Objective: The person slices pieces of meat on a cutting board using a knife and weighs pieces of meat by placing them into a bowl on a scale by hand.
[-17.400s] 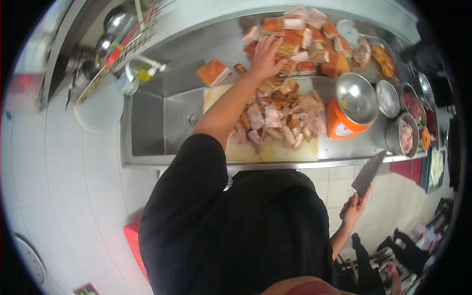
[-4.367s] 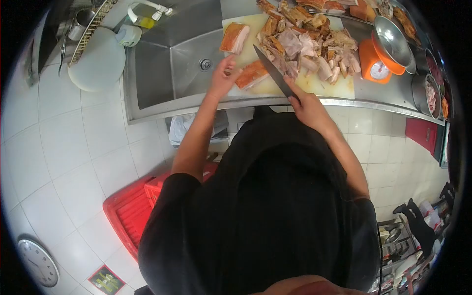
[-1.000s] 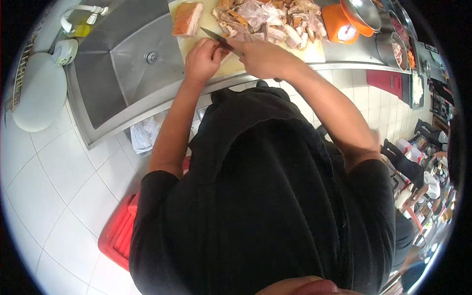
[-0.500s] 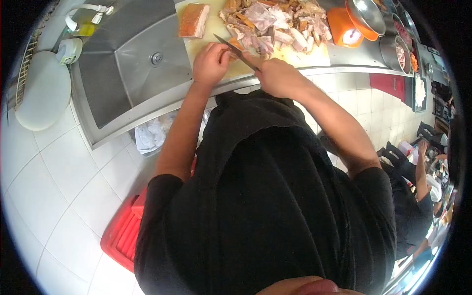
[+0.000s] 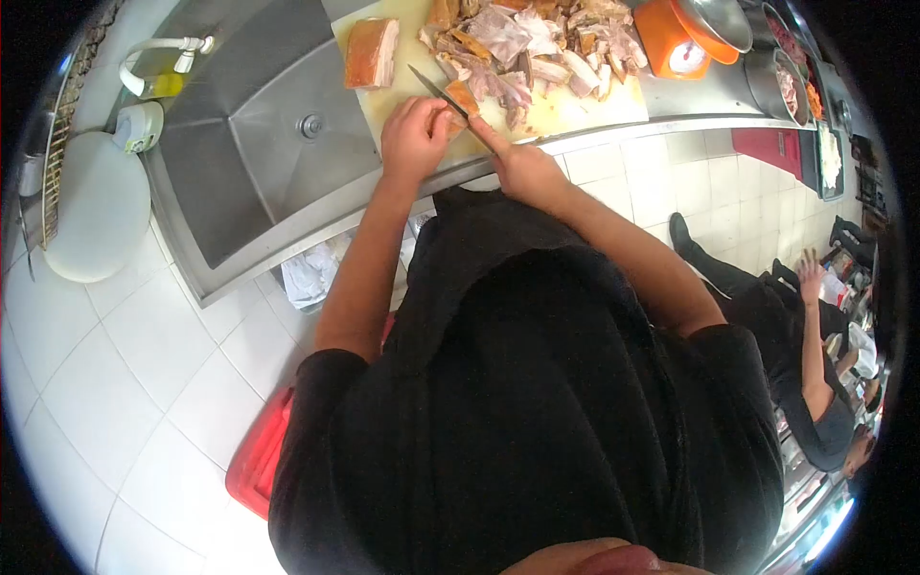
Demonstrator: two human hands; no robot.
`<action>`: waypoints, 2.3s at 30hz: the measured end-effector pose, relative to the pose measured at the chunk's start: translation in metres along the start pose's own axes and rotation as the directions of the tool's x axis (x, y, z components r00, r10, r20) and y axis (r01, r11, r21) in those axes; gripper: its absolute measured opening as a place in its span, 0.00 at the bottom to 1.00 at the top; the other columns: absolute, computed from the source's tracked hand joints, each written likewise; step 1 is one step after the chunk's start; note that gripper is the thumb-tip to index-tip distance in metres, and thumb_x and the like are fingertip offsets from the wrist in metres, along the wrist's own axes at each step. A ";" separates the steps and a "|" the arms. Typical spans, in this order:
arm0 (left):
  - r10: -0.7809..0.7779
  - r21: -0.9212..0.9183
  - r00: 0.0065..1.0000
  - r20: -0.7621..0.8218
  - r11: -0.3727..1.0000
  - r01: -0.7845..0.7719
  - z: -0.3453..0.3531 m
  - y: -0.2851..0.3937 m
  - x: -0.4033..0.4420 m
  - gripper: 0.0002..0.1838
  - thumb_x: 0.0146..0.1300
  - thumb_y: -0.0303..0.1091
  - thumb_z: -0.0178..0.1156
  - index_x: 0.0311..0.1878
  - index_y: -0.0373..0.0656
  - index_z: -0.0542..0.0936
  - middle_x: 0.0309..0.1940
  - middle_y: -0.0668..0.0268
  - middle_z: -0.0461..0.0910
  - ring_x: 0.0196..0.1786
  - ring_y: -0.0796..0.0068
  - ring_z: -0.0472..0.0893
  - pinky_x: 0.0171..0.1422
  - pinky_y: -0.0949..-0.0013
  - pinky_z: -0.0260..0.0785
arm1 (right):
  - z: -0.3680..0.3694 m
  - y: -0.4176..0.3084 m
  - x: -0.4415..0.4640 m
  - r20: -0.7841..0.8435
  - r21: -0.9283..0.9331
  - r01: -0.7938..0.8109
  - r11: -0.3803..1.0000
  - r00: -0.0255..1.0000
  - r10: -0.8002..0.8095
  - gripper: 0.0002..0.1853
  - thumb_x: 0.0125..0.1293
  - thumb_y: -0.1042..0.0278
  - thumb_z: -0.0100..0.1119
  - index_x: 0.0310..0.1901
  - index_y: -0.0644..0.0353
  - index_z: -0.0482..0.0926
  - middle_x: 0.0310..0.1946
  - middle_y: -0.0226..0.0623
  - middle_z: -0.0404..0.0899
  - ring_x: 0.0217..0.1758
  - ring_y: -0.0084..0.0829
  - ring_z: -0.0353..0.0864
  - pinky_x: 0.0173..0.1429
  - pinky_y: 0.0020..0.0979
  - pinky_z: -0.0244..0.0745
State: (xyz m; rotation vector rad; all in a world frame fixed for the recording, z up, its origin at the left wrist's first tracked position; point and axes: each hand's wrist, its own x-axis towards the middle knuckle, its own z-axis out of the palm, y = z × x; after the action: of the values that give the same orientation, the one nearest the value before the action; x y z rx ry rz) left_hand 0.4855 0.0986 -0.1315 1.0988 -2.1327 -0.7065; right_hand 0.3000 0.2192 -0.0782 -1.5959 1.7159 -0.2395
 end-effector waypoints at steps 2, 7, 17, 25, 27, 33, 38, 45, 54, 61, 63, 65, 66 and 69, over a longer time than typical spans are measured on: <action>-0.034 -0.020 0.999 -0.001 0.999 0.034 -0.003 0.002 -0.003 0.11 0.61 0.36 0.72 0.45 0.44 0.86 0.42 0.61 0.86 0.49 0.52 0.85 0.55 0.53 0.77 | 0.006 0.012 0.001 -0.049 0.019 0.027 0.999 0.998 -0.026 0.43 0.73 0.69 0.56 0.85 0.35 0.50 0.33 0.61 0.85 0.37 0.61 0.87 0.45 0.58 0.82; 0.040 0.068 0.993 0.110 0.997 -0.048 -0.019 0.018 -0.004 0.25 0.53 0.42 0.78 0.54 0.46 0.84 0.48 0.59 0.85 0.53 0.50 0.84 0.59 0.53 0.78 | -0.004 0.020 0.001 -0.081 0.117 0.031 0.993 0.996 -0.022 0.41 0.75 0.69 0.57 0.85 0.33 0.53 0.34 0.61 0.85 0.41 0.62 0.87 0.50 0.56 0.81; -0.166 -0.100 0.975 0.145 0.978 0.181 -0.031 -0.018 -0.012 0.28 0.61 0.39 0.74 0.65 0.46 0.81 0.55 0.59 0.86 0.56 0.56 0.86 0.62 0.59 0.77 | -0.037 0.028 -0.023 -0.192 0.224 0.093 0.970 0.980 -0.050 0.40 0.74 0.73 0.59 0.83 0.37 0.58 0.63 0.59 0.81 0.54 0.61 0.86 0.61 0.48 0.80; -0.632 -0.835 0.713 0.304 0.183 0.519 -0.049 -0.043 -0.032 0.24 0.76 0.36 0.60 0.70 0.37 0.75 0.61 0.57 0.84 0.60 0.61 0.85 0.69 0.57 0.76 | -0.058 0.028 -0.058 -0.294 0.427 0.213 0.879 0.952 -0.088 0.37 0.76 0.74 0.58 0.83 0.41 0.61 0.67 0.53 0.79 0.57 0.54 0.86 0.63 0.41 0.78; -0.622 -0.889 0.704 0.342 0.027 0.456 -0.048 -0.034 -0.032 0.24 0.77 0.38 0.58 0.71 0.38 0.74 0.61 0.58 0.84 0.61 0.59 0.84 0.71 0.55 0.76 | -0.060 0.038 -0.064 -0.297 0.428 0.184 0.885 0.953 -0.055 0.37 0.75 0.72 0.59 0.82 0.39 0.61 0.58 0.59 0.83 0.51 0.60 0.87 0.58 0.47 0.81; -0.687 -0.850 0.662 0.300 0.123 0.513 -0.029 -0.019 -0.036 0.20 0.78 0.40 0.58 0.67 0.42 0.73 0.58 0.58 0.84 0.60 0.61 0.85 0.64 0.53 0.80 | -0.056 0.050 -0.066 -0.360 0.354 0.355 0.865 0.905 -0.224 0.36 0.75 0.73 0.58 0.82 0.40 0.62 0.62 0.59 0.81 0.60 0.61 0.83 0.64 0.47 0.79; -0.766 -0.738 0.607 0.212 0.282 0.614 -0.007 -0.008 -0.044 0.26 0.78 0.41 0.61 0.72 0.43 0.67 0.56 0.60 0.82 0.54 0.67 0.86 0.51 0.61 0.83 | -0.046 0.050 -0.052 -0.299 0.304 0.347 0.887 0.919 -0.257 0.34 0.76 0.69 0.57 0.81 0.41 0.63 0.64 0.57 0.80 0.60 0.62 0.83 0.65 0.49 0.78; -0.767 -0.654 0.565 0.304 0.264 0.709 -0.013 -0.013 -0.047 0.32 0.75 0.45 0.64 0.75 0.44 0.63 0.41 0.64 0.84 0.36 0.71 0.84 0.37 0.66 0.80 | -0.049 0.032 -0.035 -0.160 0.275 0.285 0.918 0.955 -0.249 0.33 0.77 0.66 0.55 0.81 0.39 0.63 0.46 0.63 0.85 0.49 0.64 0.84 0.57 0.55 0.77; -0.766 -0.732 0.583 0.272 0.229 0.642 -0.008 -0.009 -0.055 0.38 0.73 0.45 0.66 0.77 0.42 0.59 0.48 0.54 0.84 0.42 0.63 0.88 0.41 0.61 0.84 | -0.040 0.023 -0.023 -0.087 0.268 0.207 0.941 0.978 -0.190 0.33 0.78 0.69 0.56 0.81 0.41 0.63 0.65 0.57 0.80 0.64 0.60 0.81 0.69 0.47 0.77; -0.676 -0.790 0.651 0.346 0.164 0.590 -0.014 -0.009 -0.051 0.26 0.75 0.40 0.60 0.71 0.40 0.69 0.55 0.56 0.85 0.50 0.62 0.89 0.43 0.59 0.85 | -0.055 0.009 -0.028 -0.107 0.261 0.194 0.945 0.979 -0.172 0.33 0.77 0.67 0.56 0.82 0.41 0.62 0.47 0.63 0.85 0.47 0.64 0.85 0.56 0.53 0.80; -0.638 -0.766 0.670 0.379 0.189 0.614 -0.011 -0.042 -0.059 0.23 0.76 0.41 0.59 0.68 0.42 0.71 0.54 0.59 0.86 0.47 0.65 0.89 0.40 0.62 0.83 | -0.050 0.014 -0.023 -0.120 0.267 0.194 0.944 0.979 -0.168 0.34 0.77 0.67 0.56 0.82 0.40 0.62 0.45 0.62 0.85 0.46 0.63 0.85 0.55 0.53 0.80; -0.674 -0.804 0.655 0.342 0.151 0.575 -0.011 -0.025 -0.055 0.22 0.76 0.42 0.59 0.68 0.44 0.72 0.54 0.60 0.86 0.49 0.65 0.89 0.43 0.63 0.83 | -0.058 0.013 -0.030 -0.134 0.265 0.199 0.943 0.977 -0.168 0.35 0.77 0.67 0.56 0.83 0.39 0.60 0.43 0.62 0.85 0.44 0.63 0.85 0.53 0.52 0.80; -0.691 -0.821 0.646 0.325 0.134 0.556 -0.013 -0.019 -0.053 0.22 0.76 0.42 0.59 0.68 0.44 0.72 0.54 0.60 0.86 0.50 0.65 0.89 0.45 0.63 0.83 | -0.059 0.015 -0.032 -0.165 0.259 0.212 0.942 0.971 -0.173 0.35 0.77 0.67 0.56 0.83 0.39 0.59 0.43 0.62 0.85 0.43 0.62 0.85 0.53 0.52 0.80; -0.619 -0.809 0.683 0.388 0.127 0.574 -0.022 -0.018 -0.050 0.23 0.77 0.43 0.58 0.70 0.45 0.70 0.61 0.58 0.83 0.59 0.62 0.86 0.54 0.58 0.82 | -0.060 0.019 -0.040 -0.228 0.264 0.221 0.939 0.960 -0.162 0.36 0.78 0.67 0.55 0.84 0.38 0.58 0.42 0.62 0.85 0.41 0.61 0.85 0.53 0.52 0.79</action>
State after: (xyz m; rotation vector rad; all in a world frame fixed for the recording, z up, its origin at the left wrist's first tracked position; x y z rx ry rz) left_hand 0.5338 0.1279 -0.1435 1.2179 -0.7535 -1.9134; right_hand 0.2440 0.2386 -0.0319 -1.5607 1.5855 -0.7392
